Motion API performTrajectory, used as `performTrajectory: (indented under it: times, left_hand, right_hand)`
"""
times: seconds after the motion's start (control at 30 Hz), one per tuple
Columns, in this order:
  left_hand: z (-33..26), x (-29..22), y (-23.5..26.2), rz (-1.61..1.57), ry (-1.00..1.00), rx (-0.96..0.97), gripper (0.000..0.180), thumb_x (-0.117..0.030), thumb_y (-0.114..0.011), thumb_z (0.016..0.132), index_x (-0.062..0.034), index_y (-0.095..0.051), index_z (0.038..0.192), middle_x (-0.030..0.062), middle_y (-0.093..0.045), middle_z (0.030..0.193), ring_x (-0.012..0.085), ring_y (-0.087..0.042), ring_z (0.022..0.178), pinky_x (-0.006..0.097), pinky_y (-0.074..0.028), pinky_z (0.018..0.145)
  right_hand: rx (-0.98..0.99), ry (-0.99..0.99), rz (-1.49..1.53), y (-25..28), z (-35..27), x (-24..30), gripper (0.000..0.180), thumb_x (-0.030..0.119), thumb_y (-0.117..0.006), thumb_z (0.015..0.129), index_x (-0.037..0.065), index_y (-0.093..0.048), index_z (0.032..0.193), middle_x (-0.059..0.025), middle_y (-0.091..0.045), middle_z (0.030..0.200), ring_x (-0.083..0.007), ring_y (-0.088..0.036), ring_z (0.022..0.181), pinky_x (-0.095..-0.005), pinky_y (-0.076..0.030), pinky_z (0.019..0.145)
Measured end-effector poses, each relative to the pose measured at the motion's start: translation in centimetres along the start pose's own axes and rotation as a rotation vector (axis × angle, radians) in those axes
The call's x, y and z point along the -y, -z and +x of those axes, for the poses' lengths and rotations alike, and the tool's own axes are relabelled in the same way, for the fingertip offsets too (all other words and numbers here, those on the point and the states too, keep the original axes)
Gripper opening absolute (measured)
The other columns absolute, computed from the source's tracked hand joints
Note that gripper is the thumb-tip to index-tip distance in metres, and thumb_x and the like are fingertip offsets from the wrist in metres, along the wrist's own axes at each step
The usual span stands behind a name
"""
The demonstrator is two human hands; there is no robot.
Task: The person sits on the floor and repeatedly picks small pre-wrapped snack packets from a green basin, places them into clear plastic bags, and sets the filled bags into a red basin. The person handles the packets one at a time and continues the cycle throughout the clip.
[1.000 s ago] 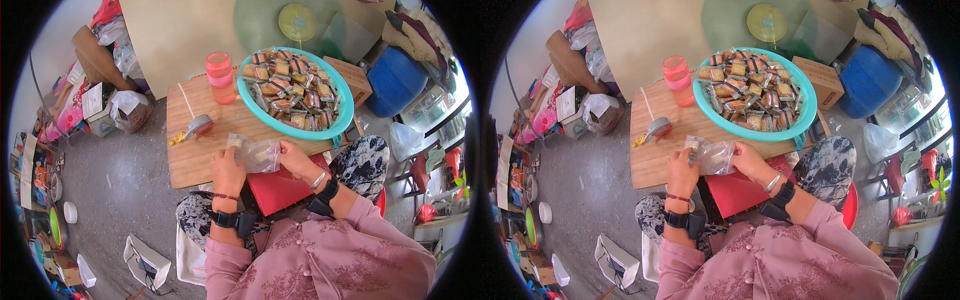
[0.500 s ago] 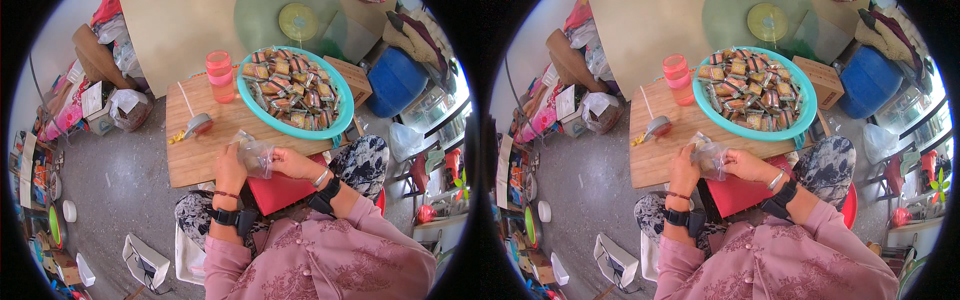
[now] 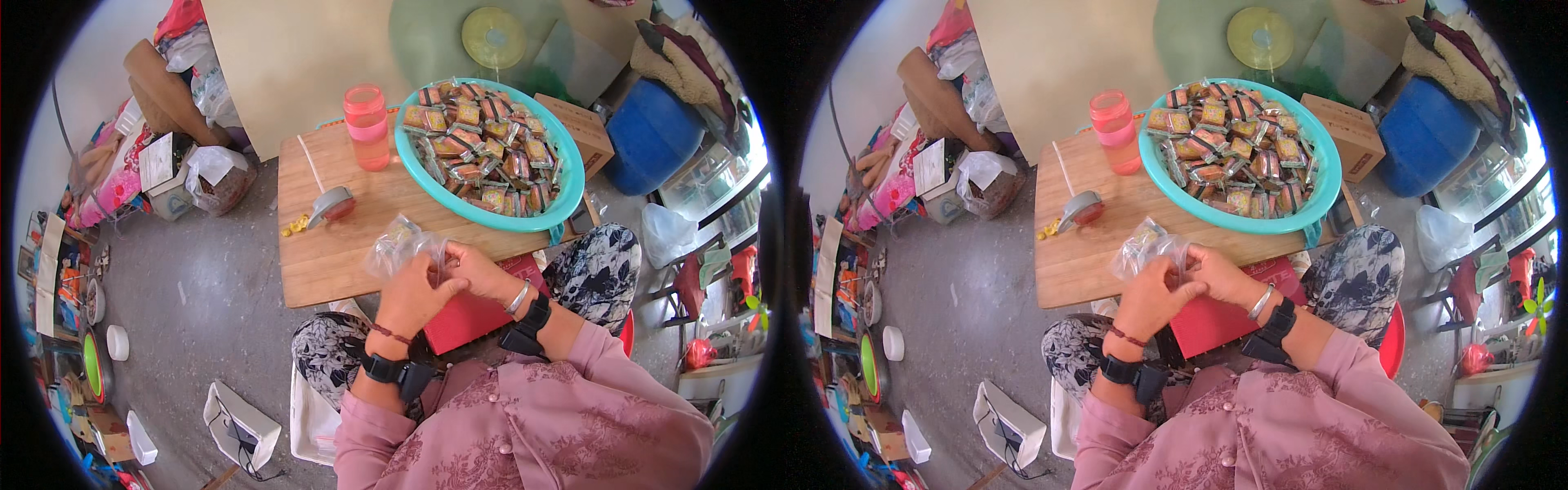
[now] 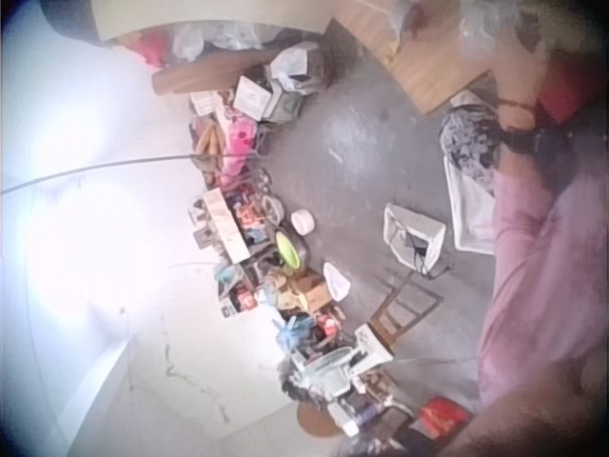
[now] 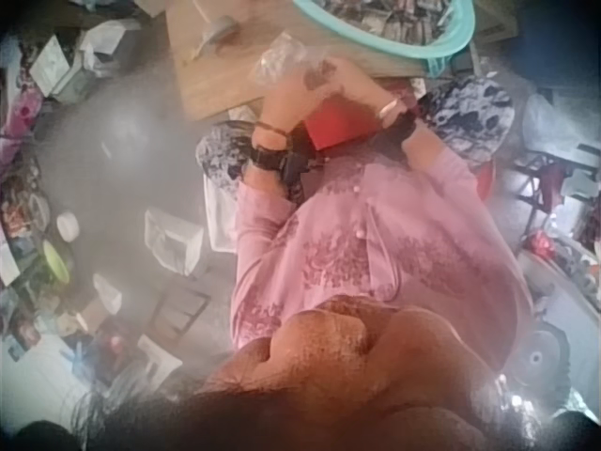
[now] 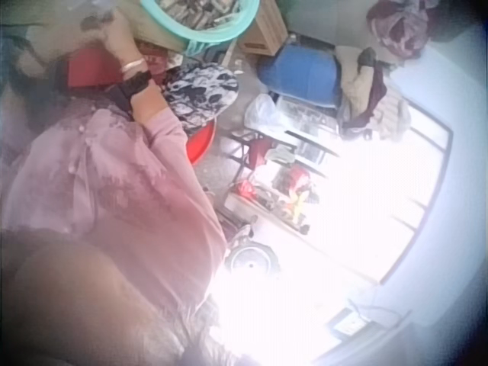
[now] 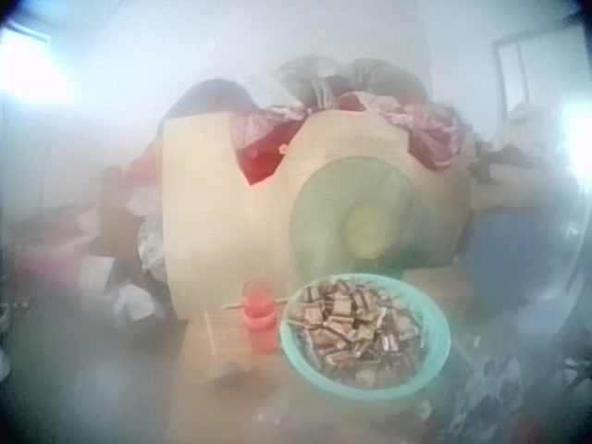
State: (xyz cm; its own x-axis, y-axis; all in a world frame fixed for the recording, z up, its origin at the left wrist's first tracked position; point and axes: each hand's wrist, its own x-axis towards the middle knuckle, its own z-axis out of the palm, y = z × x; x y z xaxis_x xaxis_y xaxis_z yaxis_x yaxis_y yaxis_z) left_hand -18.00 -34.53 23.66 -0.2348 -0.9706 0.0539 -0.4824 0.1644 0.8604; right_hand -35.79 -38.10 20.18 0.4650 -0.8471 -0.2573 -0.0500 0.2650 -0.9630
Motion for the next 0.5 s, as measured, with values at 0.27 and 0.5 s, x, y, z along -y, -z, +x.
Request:
performTrajectory:
  times: [0.27,0.5]
  left_hand:
    - [0.1,1.0,-1.0,0.121,-0.066,-0.032,0.023,-0.017,-0.070,0.082,0.0011,-0.061,0.091,0.0233,-0.065,0.087,0.0419,-0.064,0.082,0.046,-0.052,0.072]
    - [-0.1,0.7,-2.5,0.099,-0.089,-0.154,0.014,-0.009,-0.063,0.082,0.0005,-0.057,0.091,0.0258,-0.063,0.088,0.0468,-0.061,0.080,0.051,-0.050,0.070]
  right_hand:
    - [-0.105,-0.032,0.086,0.2,0.9,-1.4,0.029,0.003,-0.069,0.090,-0.001,-0.061,0.117,-0.0057,-0.068,0.111,-0.0126,-0.065,0.097,-0.0280,-0.054,0.087]
    - [-0.040,-0.015,0.207,-0.1,0.4,-0.6,0.032,0.004,-0.065,0.094,0.000,-0.060,0.125,-0.0051,-0.065,0.119,-0.0134,-0.062,0.105,-0.0298,-0.051,0.093]
